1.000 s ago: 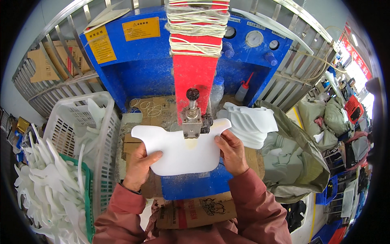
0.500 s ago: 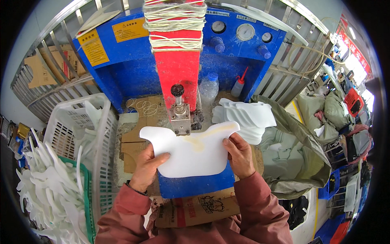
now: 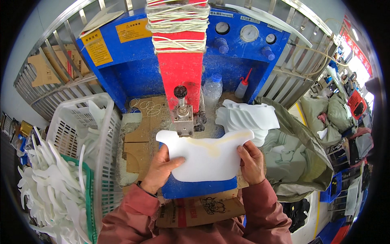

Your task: The person repeatedly places white foam pieces under a red and blue punching machine, aligns them, and presses the lever to punch a hole. The finished pieces are stacked on the workbench. The person handles the foam pieces one at a time and uses both hands to position and operate the machine.

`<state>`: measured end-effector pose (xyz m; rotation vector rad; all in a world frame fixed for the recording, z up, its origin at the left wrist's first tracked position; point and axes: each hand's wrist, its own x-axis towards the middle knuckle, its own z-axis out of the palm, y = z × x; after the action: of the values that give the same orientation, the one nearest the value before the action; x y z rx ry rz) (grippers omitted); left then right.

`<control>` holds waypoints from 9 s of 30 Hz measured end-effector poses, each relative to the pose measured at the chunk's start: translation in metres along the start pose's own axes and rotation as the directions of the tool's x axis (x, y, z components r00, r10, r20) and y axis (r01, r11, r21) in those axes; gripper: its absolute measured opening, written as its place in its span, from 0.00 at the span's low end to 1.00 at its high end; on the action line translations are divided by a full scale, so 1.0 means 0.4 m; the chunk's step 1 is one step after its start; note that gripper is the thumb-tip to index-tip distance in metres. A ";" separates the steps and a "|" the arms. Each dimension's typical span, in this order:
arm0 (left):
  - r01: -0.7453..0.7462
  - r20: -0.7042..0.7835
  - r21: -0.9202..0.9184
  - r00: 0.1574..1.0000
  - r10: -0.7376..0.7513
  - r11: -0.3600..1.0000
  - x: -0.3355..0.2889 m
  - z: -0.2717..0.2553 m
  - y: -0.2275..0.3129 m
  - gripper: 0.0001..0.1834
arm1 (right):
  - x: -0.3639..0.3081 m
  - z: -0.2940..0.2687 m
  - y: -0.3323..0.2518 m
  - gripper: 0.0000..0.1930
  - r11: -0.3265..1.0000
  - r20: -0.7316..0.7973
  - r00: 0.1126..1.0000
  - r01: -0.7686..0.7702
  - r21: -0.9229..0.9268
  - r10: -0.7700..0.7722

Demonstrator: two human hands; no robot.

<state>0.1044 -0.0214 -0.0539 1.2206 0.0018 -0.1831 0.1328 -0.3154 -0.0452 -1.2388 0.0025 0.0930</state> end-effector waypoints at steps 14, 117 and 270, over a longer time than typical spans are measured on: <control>0.070 0.120 -0.031 0.991 -0.066 0.997 0.016 0.066 -0.031 0.35 | -0.041 -0.078 0.001 0.14 0.999 -0.106 0.993 0.042 -0.025 -0.044; -0.349 0.288 0.829 0.936 0.202 0.438 -0.257 -0.032 0.021 0.21 | -0.174 0.080 0.004 0.32 0.447 0.778 0.625 0.676 -0.585 0.072; -0.150 0.073 0.941 0.965 0.251 0.304 -0.097 -0.044 -0.156 0.20 | -0.095 -0.004 0.153 0.11 0.746 0.243 0.965 0.092 -0.659 0.095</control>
<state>0.0589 -0.0201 -0.1142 2.4379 -0.2194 0.1477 0.0907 -0.2997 -0.1014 -1.9462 -0.2869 0.2787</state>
